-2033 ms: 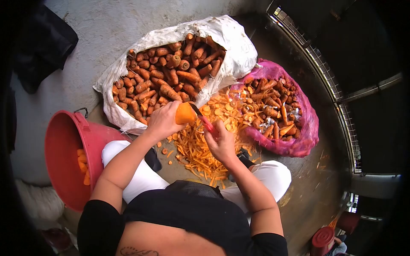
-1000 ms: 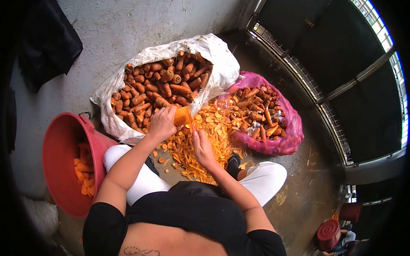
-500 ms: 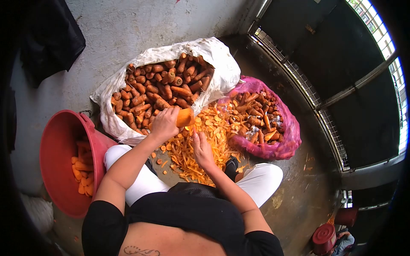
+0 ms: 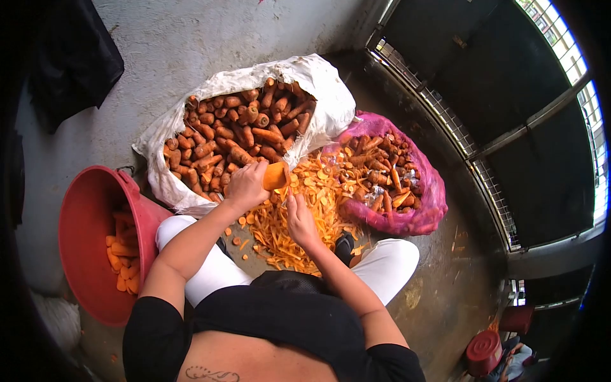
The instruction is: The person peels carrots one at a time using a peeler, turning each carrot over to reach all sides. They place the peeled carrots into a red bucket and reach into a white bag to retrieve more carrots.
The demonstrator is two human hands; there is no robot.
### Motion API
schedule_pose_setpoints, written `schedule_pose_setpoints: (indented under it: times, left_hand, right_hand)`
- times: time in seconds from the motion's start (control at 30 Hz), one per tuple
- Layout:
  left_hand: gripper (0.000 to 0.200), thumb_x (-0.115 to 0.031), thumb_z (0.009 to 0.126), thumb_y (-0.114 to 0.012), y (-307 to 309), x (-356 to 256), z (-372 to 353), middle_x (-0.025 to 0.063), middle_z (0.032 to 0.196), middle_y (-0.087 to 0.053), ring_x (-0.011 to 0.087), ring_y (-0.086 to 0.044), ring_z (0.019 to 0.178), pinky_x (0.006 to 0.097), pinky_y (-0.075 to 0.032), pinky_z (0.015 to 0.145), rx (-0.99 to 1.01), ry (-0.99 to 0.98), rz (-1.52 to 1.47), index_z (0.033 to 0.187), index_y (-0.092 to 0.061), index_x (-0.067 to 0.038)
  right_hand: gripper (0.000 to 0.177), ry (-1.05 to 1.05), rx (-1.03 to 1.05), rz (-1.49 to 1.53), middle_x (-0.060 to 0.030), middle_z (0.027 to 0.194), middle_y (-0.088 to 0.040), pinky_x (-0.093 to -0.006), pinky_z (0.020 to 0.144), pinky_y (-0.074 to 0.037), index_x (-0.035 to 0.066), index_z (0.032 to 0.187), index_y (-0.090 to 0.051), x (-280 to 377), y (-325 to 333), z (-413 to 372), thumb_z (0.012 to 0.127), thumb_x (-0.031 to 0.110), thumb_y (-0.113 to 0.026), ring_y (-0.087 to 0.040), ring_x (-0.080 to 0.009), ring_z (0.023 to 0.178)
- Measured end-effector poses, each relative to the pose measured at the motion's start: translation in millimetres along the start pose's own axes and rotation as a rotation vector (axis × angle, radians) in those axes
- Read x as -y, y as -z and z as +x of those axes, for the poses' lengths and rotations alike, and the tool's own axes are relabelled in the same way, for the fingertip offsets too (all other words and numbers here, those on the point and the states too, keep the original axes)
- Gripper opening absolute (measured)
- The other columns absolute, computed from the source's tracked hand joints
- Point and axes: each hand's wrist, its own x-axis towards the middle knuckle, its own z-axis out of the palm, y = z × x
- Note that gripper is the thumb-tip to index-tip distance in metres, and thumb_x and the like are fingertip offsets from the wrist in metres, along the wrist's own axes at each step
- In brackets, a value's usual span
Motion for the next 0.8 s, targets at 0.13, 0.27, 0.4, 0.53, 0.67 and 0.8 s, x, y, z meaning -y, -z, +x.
schedule_pose_setpoints:
  times: [0.13, 0.27, 0.4, 0.53, 0.67, 0.8]
  left_hand:
    - [0.036, -0.012, 0.064, -0.068, 9, -3, 1, 0.0161, 0.090, -0.062, 0.0339, -0.061, 0.092, 0.0439, -0.049, 0.078, 0.107, 0.050, -0.101, 0.094, -0.050, -0.004]
    - [0.037, -0.014, 0.063, -0.068, 19, -13, -2, 0.0161, 0.091, -0.063, 0.0346, -0.061, 0.092, 0.0454, -0.049, 0.077, 0.183, 0.137, -0.158, 0.094, -0.051, -0.004]
    - [0.038, -0.016, 0.063, -0.070, -3, -6, -5, 0.0155, 0.089, -0.064, 0.0353, -0.062, 0.090, 0.0462, -0.049, 0.076, 0.002, 0.121, -0.145, 0.095, -0.052, -0.005]
    - [0.042, -0.019, 0.062, -0.072, 4, -12, -3, 0.0153, 0.089, -0.065, 0.0350, -0.062, 0.089, 0.0462, -0.049, 0.075, 0.019, 0.144, -0.145, 0.097, -0.053, -0.006]
    - [0.045, -0.022, 0.061, -0.074, 6, -15, 1, 0.0144, 0.090, -0.065, 0.0341, -0.063, 0.090, 0.0448, -0.050, 0.076, 0.209, 0.235, -0.195, 0.099, -0.054, -0.007]
    - [0.047, -0.024, 0.061, -0.075, 7, -26, 0, 0.0142, 0.091, -0.066, 0.0340, -0.063, 0.091, 0.0443, -0.050, 0.076, 0.208, 0.279, -0.216, 0.100, -0.055, -0.007]
  right_hand:
    - [0.038, 0.047, -0.024, -0.020, -0.0235, 0.082, -0.056, -0.0476, 0.070, -0.042, 0.001, 0.099, -0.044, 0, -1, -4, 0.102, 0.037, -0.031, -0.055, -0.0438, 0.079]
    - [0.038, 0.017, 0.013, -0.037, -0.0262, 0.084, -0.056, -0.0500, 0.071, -0.041, 0.002, 0.099, -0.043, 3, 3, -2, 0.102, 0.038, -0.030, -0.054, -0.0470, 0.082]
    - [0.037, 0.042, 0.004, -0.059, -0.0283, 0.084, -0.055, -0.0512, 0.072, -0.041, 0.003, 0.100, -0.042, 1, 2, 2, 0.102, 0.038, -0.029, -0.053, -0.0488, 0.083]
    - [0.038, 0.052, -0.011, -0.062, -0.0298, 0.086, -0.056, -0.0524, 0.072, -0.041, 0.003, 0.099, -0.042, 7, 3, 2, 0.102, 0.038, -0.030, -0.054, -0.0484, 0.085]
    - [0.039, 0.019, 0.007, -0.052, -0.0288, 0.082, -0.056, -0.0515, 0.070, -0.042, 0.002, 0.097, -0.043, 3, 6, 2, 0.101, 0.039, -0.032, -0.055, -0.0478, 0.081]
    - [0.039, -0.023, 0.027, -0.051, -0.0284, 0.081, -0.055, -0.0507, 0.069, -0.041, 0.002, 0.097, -0.043, 4, 11, 2, 0.101, 0.039, -0.032, -0.054, -0.0473, 0.080]
